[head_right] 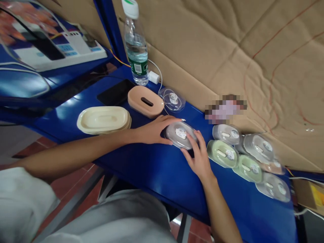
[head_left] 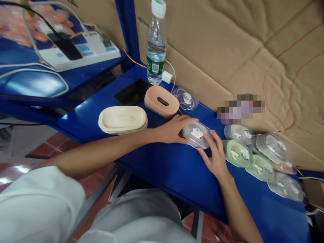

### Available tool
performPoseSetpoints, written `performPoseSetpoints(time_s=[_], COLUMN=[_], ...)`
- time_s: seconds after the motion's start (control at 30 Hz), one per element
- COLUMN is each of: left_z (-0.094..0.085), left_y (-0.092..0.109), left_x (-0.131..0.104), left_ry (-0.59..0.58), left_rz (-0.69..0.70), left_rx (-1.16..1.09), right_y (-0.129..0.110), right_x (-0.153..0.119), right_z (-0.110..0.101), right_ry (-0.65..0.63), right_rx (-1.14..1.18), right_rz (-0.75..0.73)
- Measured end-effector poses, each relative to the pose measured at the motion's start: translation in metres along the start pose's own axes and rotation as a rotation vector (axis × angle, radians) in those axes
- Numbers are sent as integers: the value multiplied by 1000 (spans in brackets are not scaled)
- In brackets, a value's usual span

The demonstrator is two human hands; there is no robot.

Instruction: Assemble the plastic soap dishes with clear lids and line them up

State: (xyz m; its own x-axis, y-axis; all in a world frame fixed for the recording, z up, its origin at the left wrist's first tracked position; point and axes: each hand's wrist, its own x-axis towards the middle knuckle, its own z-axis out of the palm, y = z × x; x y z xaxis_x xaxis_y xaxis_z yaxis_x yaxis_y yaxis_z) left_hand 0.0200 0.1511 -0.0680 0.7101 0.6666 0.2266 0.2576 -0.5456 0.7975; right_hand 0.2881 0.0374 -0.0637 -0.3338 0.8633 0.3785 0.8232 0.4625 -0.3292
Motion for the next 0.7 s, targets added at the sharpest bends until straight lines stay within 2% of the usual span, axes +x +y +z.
performPoseSetpoints(time_s=[0.17, 0.33, 0.47, 0.57, 0.7], left_z=[1, 0, 0, 1, 1], left_y=[0, 2, 3, 2, 4], left_x=[-2, -1, 0, 0, -2], left_ry=[-12, 4, 6, 15, -5], left_rz=[-14, -23, -33, -28, -19], left_rx=[-9, 24, 24, 28, 46], right_y=[0, -5, -6, -5, -5], right_x=[0, 1, 0, 1, 0], right_z=[1, 8, 11, 12, 11], right_ry=[-19, 22, 30, -40, -55], right_rx=[23, -82, -29, 16, 15], right_rz=[-8, -55, 19, 81, 61])
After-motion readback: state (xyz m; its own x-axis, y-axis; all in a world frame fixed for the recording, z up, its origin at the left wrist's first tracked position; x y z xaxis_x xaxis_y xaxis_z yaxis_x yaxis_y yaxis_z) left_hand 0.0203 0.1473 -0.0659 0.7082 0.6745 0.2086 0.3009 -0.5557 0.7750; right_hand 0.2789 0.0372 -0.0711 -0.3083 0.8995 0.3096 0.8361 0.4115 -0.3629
